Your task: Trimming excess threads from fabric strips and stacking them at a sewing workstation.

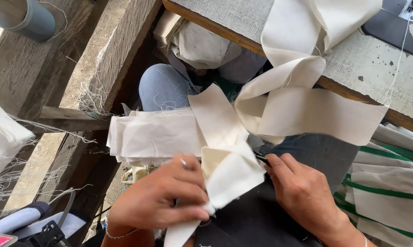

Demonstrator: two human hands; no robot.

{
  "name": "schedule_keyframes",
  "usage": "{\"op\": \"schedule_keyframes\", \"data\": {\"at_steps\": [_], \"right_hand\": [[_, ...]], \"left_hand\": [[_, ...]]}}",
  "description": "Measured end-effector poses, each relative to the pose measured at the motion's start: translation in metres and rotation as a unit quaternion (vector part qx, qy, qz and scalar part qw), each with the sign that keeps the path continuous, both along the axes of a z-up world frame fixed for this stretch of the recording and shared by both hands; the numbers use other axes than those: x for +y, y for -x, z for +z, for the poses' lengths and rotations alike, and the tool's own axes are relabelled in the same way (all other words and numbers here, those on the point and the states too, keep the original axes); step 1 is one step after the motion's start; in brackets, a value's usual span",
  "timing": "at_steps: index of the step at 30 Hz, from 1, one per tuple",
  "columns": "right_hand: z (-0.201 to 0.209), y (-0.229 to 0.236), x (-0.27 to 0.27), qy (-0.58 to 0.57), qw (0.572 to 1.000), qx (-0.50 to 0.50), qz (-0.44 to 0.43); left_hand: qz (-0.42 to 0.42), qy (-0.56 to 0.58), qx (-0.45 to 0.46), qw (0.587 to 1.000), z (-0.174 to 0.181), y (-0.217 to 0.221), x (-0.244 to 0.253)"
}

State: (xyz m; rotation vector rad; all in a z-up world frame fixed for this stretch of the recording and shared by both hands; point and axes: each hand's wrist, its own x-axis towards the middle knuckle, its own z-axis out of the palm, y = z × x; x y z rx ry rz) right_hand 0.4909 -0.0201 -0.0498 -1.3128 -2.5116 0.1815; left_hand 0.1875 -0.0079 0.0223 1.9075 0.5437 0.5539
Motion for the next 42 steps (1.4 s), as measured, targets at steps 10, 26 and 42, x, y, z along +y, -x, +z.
{"op": "schedule_keyframes", "data": {"at_steps": [10, 26, 42], "right_hand": [[0.022, -0.013, 0.019, -0.014, 0.988, 0.144, -0.056], [0.034, -0.006, 0.051, -0.142, 0.987, 0.016, 0.076], [-0.043, -0.014, 0.041, 0.184, 0.881, 0.407, -0.157]], "left_hand": [[0.403, 0.271, -0.179, 0.855, -0.052, -0.063, 0.022], [0.224, 0.239, -0.035, 0.944, -0.037, -0.097, 0.037], [0.099, 0.357, -0.189, 0.909, -0.027, -0.062, 0.038]]}}
